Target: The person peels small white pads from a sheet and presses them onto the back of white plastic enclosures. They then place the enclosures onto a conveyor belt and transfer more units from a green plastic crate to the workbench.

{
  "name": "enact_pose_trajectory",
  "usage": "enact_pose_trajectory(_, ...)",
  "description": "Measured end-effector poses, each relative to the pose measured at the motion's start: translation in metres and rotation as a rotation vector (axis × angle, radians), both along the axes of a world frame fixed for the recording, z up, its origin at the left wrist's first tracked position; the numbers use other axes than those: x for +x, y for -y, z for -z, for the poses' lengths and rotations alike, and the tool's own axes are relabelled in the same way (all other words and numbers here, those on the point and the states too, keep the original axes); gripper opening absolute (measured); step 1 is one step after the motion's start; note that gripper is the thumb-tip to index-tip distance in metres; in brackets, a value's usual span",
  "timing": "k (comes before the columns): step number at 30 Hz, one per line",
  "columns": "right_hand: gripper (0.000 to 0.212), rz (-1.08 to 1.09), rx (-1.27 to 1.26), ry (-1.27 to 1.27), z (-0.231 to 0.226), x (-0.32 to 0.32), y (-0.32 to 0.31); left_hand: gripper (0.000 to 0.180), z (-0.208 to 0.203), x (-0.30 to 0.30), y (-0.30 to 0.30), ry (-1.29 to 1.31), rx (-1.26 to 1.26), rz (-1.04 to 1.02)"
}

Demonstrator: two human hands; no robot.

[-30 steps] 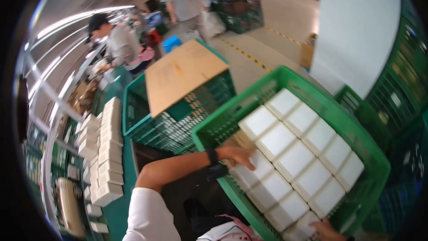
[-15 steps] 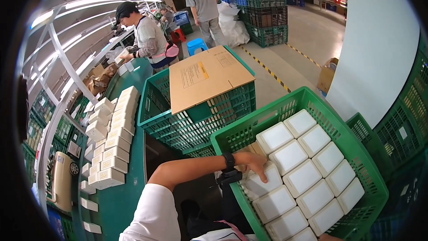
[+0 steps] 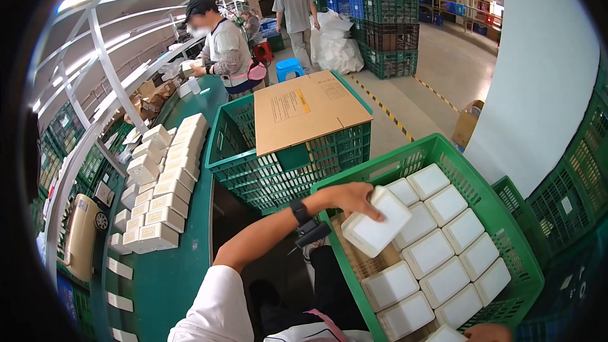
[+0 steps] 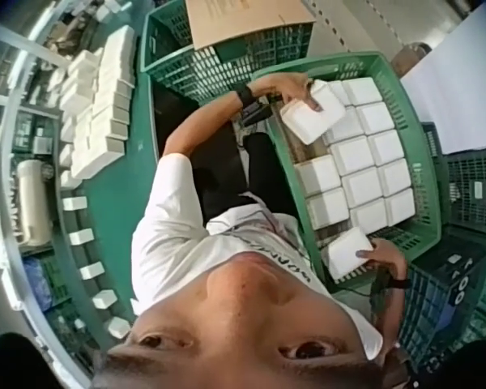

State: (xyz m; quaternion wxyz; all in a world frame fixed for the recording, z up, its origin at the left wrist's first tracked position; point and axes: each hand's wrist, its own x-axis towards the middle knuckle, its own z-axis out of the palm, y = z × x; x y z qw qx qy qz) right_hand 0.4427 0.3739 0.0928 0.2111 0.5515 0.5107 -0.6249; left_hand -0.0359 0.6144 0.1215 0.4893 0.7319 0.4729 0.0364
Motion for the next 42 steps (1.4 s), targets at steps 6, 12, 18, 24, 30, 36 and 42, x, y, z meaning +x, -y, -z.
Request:
enact_pose_trajectory(6, 0.067, -0.308, 0.578, 0.116, -0.054, 0.045, -0.023, 0.073, -0.032, -0.077, 0.063, 0.544, -0.082, -0.354)
enact_pose_trajectory(12, 0.071, 0.301, 0.830, -0.095, -0.122, -0.043, -0.062, 0.063, -0.046, -0.206, 0.207, 0.550, 0.095, -0.858)
enact_pose_trajectory(18, 0.068, 0.123, 0.915, -0.472, -0.152, -0.169, -0.096, 0.058, -0.069, -0.288, 0.385, 0.216, 0.515, -1.245)
enact_pose_trajectory(24, 0.062, -0.398, 0.776, -0.777, -0.142, -0.388, -0.105, 0.055, -0.048, -0.302, 0.551, -0.233, 0.531, -1.479)
enact_pose_trajectory(30, 0.059, -0.742, 0.453, -0.874, -0.111, -0.552, -0.049, 0.048, -0.012, -0.298, 0.650, -0.134, 0.293, -1.616)
enact_pose_trajectory(36, 0.059, -0.870, 0.223, -1.055, -0.073, -0.653, 0.032, 0.052, 0.007, -0.247, 0.735, -0.327, 0.139, -2.009)
enact_pose_trajectory(42, 0.063, -1.335, 0.987, -1.569, -0.050, -0.702, 0.126, 0.055, 0.012, -0.185, 0.736, -1.064, 0.142, -1.830)
